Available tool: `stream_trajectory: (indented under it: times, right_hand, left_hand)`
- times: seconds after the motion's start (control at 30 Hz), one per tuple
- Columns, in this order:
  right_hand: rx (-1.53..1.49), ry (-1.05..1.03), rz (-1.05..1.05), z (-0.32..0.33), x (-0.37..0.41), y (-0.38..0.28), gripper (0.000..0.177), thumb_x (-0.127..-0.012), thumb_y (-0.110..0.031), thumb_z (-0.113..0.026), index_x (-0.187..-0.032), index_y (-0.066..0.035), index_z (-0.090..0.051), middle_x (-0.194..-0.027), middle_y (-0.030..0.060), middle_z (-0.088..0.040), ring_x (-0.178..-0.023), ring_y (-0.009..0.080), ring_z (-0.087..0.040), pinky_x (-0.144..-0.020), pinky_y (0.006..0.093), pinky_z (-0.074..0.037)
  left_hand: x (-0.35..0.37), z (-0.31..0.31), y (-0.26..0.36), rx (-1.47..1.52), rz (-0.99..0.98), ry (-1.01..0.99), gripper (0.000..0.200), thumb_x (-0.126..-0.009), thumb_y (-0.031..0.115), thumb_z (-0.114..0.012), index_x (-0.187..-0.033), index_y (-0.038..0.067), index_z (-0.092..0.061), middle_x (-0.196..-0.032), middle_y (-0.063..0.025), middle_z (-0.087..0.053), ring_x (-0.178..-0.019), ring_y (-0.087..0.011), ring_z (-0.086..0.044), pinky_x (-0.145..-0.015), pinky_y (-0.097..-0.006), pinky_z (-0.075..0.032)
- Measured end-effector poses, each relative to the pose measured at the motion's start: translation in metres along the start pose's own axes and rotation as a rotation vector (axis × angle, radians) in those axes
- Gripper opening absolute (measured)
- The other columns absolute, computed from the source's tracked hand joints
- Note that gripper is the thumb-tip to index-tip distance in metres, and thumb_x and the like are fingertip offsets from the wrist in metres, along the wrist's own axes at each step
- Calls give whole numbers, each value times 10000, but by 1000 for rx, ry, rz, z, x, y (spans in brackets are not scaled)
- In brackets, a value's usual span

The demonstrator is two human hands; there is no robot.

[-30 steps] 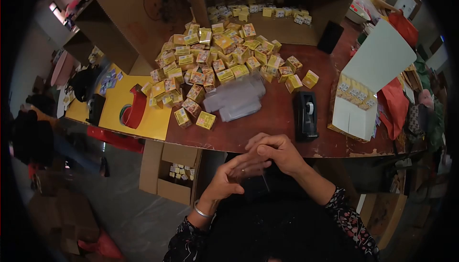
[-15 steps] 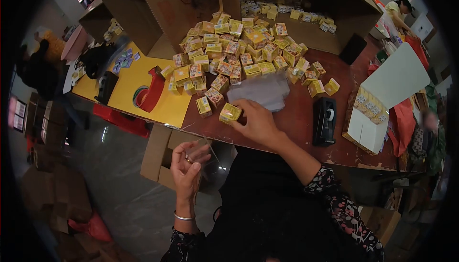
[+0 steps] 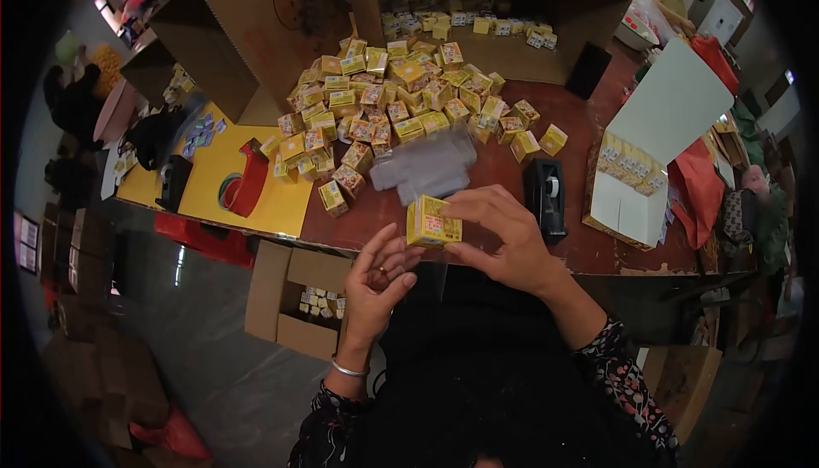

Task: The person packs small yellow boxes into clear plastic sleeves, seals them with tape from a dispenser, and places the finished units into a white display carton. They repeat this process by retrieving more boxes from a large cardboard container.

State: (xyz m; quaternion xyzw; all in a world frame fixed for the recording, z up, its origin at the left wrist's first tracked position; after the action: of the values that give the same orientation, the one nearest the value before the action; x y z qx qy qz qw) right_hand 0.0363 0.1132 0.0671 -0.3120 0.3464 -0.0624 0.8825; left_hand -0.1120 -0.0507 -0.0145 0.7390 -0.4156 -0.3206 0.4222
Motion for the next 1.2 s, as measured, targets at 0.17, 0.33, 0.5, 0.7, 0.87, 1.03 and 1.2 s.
stream_trajectory:
  times: [0.17,0.33,0.5,0.7,0.87,1.03,1.2]
  right_hand:
    - [89,-177,16,17,3,-7,414,-792,-116,-838,-1189,-76,-724,-1215,107,-696,-1102,299,-641,-936,396,-547]
    - [98,-160,31,17,4,-5,372,-841,-124,-801,-1198,-65,-717,-1224,99,-698,-1161,300,-623,-958,407,-551]
    - [37,-124,29,7,16,4,405,-871,-145,-783,-1251,-47,-686,-1298,133,-664,-1227,320,-595,-1008,427,-527]
    - [-366,60,-317,15,41,6,594,-889,-212,-807,-1416,-63,-576,-1451,130,-563,-1226,256,-613,-963,401,-552]
    - [-649,95,-471,-14,92,9,463,-951,-162,-735,-1373,-30,-597,-1398,143,-572,-1153,211,-659,-915,336,-584]
    - [-473,98,-518,-17,130,13,319,-977,-88,-670,-1281,2,-629,-1366,163,-580,-1146,208,-675,-926,327,-588]
    - [-615,174,-573,-34,157,14,171,-983,-43,-649,-1142,4,-607,-1346,162,-585,-1192,224,-659,-1002,356,-554]
  left_hand:
    - [6,-6,-7,-78,-52,8,660,-936,-68,-676,-1534,-32,-399,-1400,-161,-575,-1319,-228,-563,-1115,-367,-469]
    - [4,-24,1,-111,-100,-20,619,-966,-44,-655,-1531,-46,-401,-1434,-164,-554,-1330,-238,-556,-1117,-354,-452]
    - [3,-38,-5,-124,-133,-13,581,-1002,-1,-622,-1534,-53,-392,-1459,-161,-537,-1345,-239,-545,-1111,-345,-448]
    - [3,-52,-19,-35,-137,14,509,-1031,64,-595,-1501,-41,-431,-1433,-144,-549,-1323,-218,-553,-1086,-332,-454]
    - [11,-60,-49,28,-6,-23,403,-1035,103,-590,-1415,-11,-521,-1413,-114,-542,-1264,-180,-574,-1047,-307,-469]
    - [22,-58,-73,-150,38,-116,275,-1025,114,-618,-1278,8,-608,-1388,-101,-514,-1211,-161,-591,-1004,-290,-489]
    - [36,-56,-78,-25,134,-76,182,-996,72,-660,-1165,7,-640,-1347,-119,-551,-1187,-196,-621,-980,-311,-522]
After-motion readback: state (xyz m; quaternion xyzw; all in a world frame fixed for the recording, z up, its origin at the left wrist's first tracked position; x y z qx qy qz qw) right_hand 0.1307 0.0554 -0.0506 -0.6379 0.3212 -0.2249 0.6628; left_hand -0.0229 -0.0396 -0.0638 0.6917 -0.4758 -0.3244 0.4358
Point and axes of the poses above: each hand's wrist, its own x-axis away from the middle knuckle, its own z-axis out of the back of the hand, y = z × x, the point moved 3 cm from there along -x, towards the middle knuckle
